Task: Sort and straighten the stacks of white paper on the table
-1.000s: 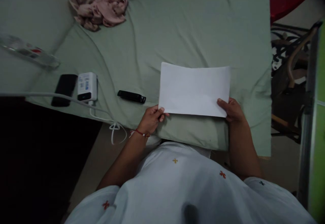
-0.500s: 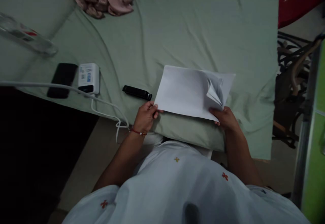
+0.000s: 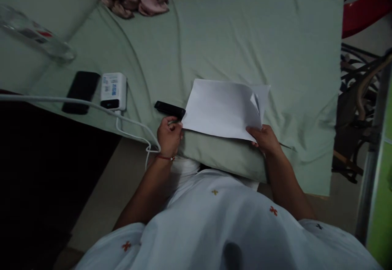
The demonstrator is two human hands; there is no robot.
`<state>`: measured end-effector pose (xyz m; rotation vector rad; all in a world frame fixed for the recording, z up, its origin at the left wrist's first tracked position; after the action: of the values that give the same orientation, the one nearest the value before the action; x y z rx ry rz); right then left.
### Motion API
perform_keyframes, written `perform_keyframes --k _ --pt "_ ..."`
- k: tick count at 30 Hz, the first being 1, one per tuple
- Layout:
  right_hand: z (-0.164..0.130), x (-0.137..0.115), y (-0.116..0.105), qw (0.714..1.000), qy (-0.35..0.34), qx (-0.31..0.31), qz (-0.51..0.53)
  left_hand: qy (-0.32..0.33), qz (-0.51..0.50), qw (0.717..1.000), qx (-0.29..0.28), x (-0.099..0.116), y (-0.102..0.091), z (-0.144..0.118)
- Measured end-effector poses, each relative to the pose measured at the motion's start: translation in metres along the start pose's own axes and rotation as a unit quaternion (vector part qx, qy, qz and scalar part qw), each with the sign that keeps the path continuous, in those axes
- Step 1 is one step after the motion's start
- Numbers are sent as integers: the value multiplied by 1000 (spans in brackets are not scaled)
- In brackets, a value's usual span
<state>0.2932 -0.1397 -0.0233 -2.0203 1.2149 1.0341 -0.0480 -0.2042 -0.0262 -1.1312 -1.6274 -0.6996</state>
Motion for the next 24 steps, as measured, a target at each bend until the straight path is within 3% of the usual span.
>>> perform_keyframes --k 11,18,24 --pt "-2 7 -2 999 20 19 27 -30 24 999 -23 -14 -2 13" --pt "-19 14 -23 999 0 21 44 77 100 992 -16 5 -2 1" --pt "-47 35 -59 997 -37 60 41 72 32 985 -151 18 28 -19"
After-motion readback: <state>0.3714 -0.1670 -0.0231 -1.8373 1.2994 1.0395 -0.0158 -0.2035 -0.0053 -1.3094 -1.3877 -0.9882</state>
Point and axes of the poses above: each hand's wrist, its own z-axis towards the middle knuckle, its own y-axis out of the palm, x = y × z, the point moved 6 cm from there along z, towards the middle knuckle, and after that the axes turned 14 degrees about -x, right-handed, at the moved point
